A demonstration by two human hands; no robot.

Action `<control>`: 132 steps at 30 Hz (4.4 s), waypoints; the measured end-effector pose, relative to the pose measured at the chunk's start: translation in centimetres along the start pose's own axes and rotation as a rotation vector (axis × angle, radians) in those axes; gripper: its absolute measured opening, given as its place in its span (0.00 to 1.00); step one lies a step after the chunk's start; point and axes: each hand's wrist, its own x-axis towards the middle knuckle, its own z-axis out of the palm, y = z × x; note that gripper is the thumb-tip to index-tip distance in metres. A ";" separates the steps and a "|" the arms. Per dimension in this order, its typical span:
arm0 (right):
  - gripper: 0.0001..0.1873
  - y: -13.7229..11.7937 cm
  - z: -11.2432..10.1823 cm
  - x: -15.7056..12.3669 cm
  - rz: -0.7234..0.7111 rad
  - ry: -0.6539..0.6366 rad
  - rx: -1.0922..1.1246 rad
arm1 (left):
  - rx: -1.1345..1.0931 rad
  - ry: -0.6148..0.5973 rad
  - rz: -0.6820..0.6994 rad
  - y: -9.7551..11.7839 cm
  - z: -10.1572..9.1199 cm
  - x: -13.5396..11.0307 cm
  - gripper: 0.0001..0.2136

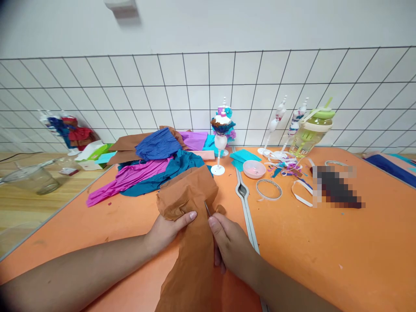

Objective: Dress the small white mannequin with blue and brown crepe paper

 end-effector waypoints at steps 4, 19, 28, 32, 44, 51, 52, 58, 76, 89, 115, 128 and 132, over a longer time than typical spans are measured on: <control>0.26 -0.1 -0.1 0.0 -0.016 -0.028 0.044 | 0.023 0.001 0.011 0.0 0.0 0.0 0.21; 0.27 0.3 -0.2 0.0 -0.064 -0.042 0.073 | -0.001 -0.047 -0.008 -0.2 -0.1 0.1 0.20; 0.26 0.9 -0.3 0.2 -0.026 -0.038 0.086 | 0.011 -0.084 -0.043 -0.5 -0.1 0.3 0.23; 0.26 0.6 -0.3 0.4 -0.070 -0.003 0.105 | 0.033 -0.119 -0.018 -0.4 -0.1 0.2 0.22; 0.27 0.6 -0.1 0.3 -0.008 -0.025 0.120 | 0.020 -0.042 0.009 -0.5 -0.2 0.1 0.22; 0.25 0.1 -1.0 0.2 -0.034 0.054 -0.086 | -0.066 0.029 -0.018 -0.8 -0.1 0.4 0.26; 0.24 0.1 -1.4 0.2 -0.058 0.125 -0.162 | -0.120 0.083 -0.024 -0.9 -0.2 0.7 0.27; 0.21 0.4 -2.3 0.2 -0.068 0.250 -0.152 | -0.261 -0.071 -0.177 -1.4 -0.8 1.7 0.26; 0.31 0.5 0.2 0.1 0.137 -0.085 0.196 | -0.388 0.021 -0.148 -1.0 -0.3 1.1 0.26; 0.32 0.9 0.9 0.1 0.086 -0.054 0.189 | -0.177 -0.043 -0.073 -0.3 0.0 0.3 0.22; 0.28 1.1 1.1 0.2 -0.082 0.021 0.083 | -0.141 -0.205 -0.055 0.6 0.1 -0.5 0.14; 0.29 0.7 2.5 -0.1 -0.026 0.065 0.226 | -0.131 -0.156 -0.083 0.3 0.6 -0.7 0.19; 0.29 0.7 2.5 0.0 -0.022 0.098 0.178 | -0.194 -0.197 -0.085 0.4 0.5 -0.9 0.19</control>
